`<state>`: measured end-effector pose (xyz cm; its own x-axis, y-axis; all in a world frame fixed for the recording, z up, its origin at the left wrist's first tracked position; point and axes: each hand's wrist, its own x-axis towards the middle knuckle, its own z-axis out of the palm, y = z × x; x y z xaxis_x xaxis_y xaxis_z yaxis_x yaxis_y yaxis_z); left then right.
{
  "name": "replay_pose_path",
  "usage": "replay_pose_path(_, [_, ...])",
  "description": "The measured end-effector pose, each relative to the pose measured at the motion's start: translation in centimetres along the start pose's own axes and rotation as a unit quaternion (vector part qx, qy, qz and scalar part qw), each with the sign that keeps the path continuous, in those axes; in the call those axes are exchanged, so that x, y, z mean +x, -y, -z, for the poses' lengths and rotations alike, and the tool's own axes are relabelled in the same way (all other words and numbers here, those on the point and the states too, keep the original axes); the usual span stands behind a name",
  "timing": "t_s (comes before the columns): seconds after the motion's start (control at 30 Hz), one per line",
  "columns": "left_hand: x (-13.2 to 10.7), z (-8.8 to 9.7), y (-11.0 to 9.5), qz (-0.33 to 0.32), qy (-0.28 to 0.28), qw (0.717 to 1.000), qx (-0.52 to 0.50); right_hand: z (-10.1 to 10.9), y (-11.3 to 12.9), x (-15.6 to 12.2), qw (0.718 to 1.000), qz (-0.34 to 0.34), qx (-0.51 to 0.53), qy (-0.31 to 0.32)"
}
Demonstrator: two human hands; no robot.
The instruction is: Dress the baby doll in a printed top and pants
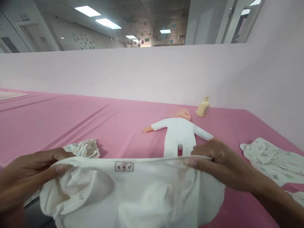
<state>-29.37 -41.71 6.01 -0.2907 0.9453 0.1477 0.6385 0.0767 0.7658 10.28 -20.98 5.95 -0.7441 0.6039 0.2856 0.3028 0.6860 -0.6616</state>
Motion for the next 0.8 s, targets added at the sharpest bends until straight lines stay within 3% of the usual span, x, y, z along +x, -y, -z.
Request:
replay_pose_path(0.1, [2.7,0.3,-0.9,0.018,-0.007,0.997,-0.069,0.3,0.2,3.5,0.990,-0.086,0.113,-0.010])
replay_pose_path(0.2, [7.5,0.6,-0.7,0.010,-0.062,0.998,-0.028,-0.1,-0.1,8.0,0.976,-0.168,0.135,-0.044])
replay_pose_path(0.23, [9.6,0.7,-0.2,0.000,-0.055,0.998,-0.012,-0.4,-0.6,9.8,0.975,-0.179,0.120,-0.057])
replay_pose_path(0.4, [20.5,-0.1,5.8,-0.020,0.024,0.999,0.042,-2.9,-6.6,19.1,0.984,-0.162,0.013,-0.075])
replay_pose_path(0.5, [25.5,-2.1,9.5,-0.007,0.013,0.990,0.144,-5.1,-10.7,22.9,0.972,-0.189,-0.094,-0.104])
replay_pose_path(0.57, [27.7,-3.9,11.1,0.031,-0.012,0.966,0.255,-6.4,-12.4,24.0,0.964,-0.197,-0.129,-0.122])
replay_pose_path(0.67, [29.7,-6.3,12.2,0.080,-0.044,0.945,0.315,-7.5,-13.3,23.8,0.954,-0.204,-0.166,-0.143])
replay_pose_path(0.8, [29.9,-8.6,11.7,0.079,-0.084,0.926,0.359,-6.4,-12.9,20.8,0.945,-0.197,-0.194,-0.173])
